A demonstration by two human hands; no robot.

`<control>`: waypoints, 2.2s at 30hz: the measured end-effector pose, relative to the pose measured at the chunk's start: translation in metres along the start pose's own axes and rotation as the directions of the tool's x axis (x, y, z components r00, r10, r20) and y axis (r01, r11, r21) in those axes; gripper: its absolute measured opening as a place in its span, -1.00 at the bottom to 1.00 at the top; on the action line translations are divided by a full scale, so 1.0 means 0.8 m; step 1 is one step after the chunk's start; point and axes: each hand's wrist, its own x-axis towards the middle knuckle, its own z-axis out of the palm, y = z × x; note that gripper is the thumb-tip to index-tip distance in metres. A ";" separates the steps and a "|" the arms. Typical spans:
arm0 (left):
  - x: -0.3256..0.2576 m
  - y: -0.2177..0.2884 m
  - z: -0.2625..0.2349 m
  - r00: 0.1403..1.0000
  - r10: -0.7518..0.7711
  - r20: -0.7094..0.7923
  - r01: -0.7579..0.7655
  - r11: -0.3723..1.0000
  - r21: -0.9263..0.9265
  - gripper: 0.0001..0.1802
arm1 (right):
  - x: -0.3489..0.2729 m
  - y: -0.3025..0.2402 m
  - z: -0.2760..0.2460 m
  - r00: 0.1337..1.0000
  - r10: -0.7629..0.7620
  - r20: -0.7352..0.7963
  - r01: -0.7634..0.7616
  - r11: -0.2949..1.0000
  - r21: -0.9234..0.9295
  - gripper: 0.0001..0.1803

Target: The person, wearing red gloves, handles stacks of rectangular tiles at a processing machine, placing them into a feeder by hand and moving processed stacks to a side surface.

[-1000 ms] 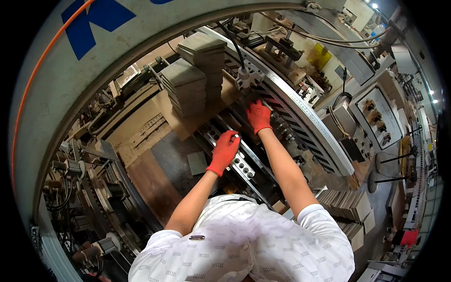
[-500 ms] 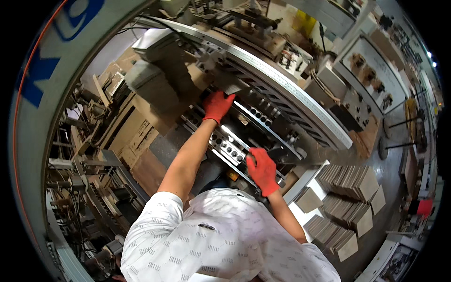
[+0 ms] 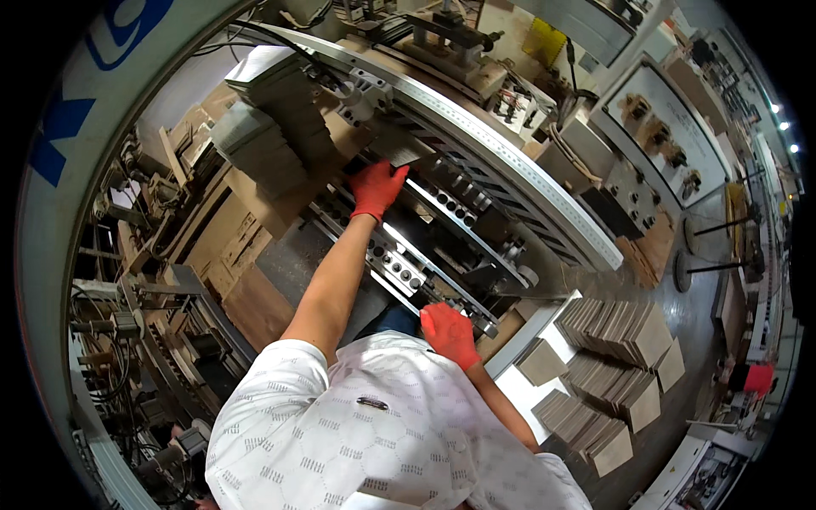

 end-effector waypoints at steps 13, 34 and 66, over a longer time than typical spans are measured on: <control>0.004 -0.014 -0.001 0.992 0.114 -0.060 -0.117 0.992 -0.052 -0.38 | 0.002 -0.005 0.015 0.990 -0.104 -0.094 0.086 0.980 -0.181 -0.77; 0.018 -0.126 -0.307 0.373 0.114 -0.921 -0.308 0.951 -0.007 -0.17 | -0.010 -0.001 0.026 0.990 -0.040 -0.137 0.007 0.972 -0.233 -0.73; 0.048 -0.229 -0.280 0.649 0.144 -0.747 -0.611 0.685 -0.398 -0.06 | -0.005 -0.021 0.037 0.952 0.101 -0.288 -0.198 0.922 -0.331 -0.79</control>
